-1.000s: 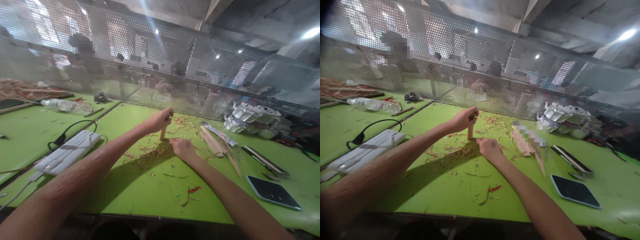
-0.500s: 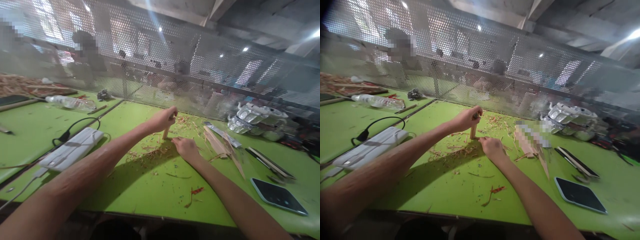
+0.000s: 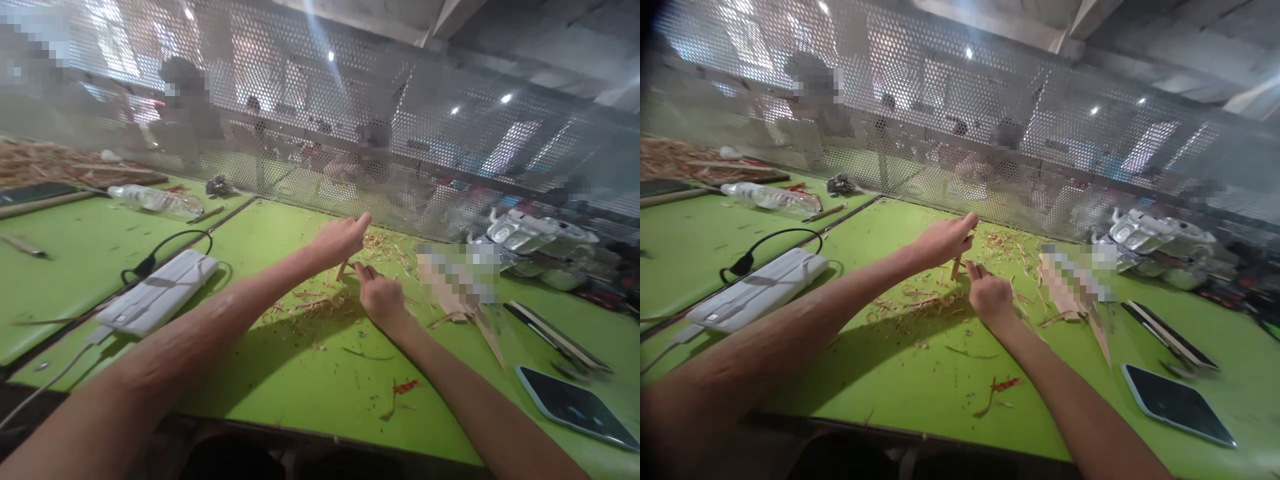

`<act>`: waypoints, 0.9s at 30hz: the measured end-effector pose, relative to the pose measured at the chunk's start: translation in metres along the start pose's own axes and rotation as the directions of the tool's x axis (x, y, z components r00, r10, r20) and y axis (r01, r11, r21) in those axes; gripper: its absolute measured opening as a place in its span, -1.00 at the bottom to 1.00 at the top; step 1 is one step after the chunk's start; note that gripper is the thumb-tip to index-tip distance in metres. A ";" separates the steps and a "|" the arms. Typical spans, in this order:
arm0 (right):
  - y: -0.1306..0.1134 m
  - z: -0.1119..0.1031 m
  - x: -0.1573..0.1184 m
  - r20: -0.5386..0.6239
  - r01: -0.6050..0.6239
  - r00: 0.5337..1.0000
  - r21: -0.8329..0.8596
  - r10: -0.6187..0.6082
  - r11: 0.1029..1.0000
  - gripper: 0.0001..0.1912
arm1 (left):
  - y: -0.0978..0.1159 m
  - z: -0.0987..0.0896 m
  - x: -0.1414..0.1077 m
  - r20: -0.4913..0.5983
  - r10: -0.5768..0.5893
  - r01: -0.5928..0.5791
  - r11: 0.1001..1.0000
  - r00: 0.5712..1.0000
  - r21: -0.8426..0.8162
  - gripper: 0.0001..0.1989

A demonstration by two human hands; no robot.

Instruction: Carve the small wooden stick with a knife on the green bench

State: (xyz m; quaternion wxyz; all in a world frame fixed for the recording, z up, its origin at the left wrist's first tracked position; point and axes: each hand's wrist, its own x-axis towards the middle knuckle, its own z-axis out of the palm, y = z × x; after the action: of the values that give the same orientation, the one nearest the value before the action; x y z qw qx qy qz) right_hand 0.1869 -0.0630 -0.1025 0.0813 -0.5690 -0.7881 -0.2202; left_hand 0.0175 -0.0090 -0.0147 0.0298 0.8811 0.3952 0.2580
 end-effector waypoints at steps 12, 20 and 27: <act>-0.006 -0.006 0.000 0.168 0.011 0.986 -0.012 -0.008 1.000 -0.48 | -0.007 0.005 0.001 -0.046 0.035 -0.028 0.989 0.998 0.144 -0.72; -0.005 -0.004 0.002 0.182 0.032 0.983 0.007 -0.033 0.999 -0.50 | -0.010 0.004 0.000 -0.063 0.018 -0.006 0.984 0.998 0.177 -0.73; 0.005 -0.002 0.002 -0.011 0.040 0.999 0.082 -0.039 0.996 -0.55 | -0.024 -0.002 0.002 -0.129 -0.091 0.103 0.991 0.987 0.087 -0.81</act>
State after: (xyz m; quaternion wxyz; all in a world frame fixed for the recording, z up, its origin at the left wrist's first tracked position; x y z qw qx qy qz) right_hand 0.1911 -0.0611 -0.0987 0.1041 -0.5484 -0.8072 -0.1919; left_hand 0.0008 0.0084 -0.0183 -0.0238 0.8434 0.4505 0.2919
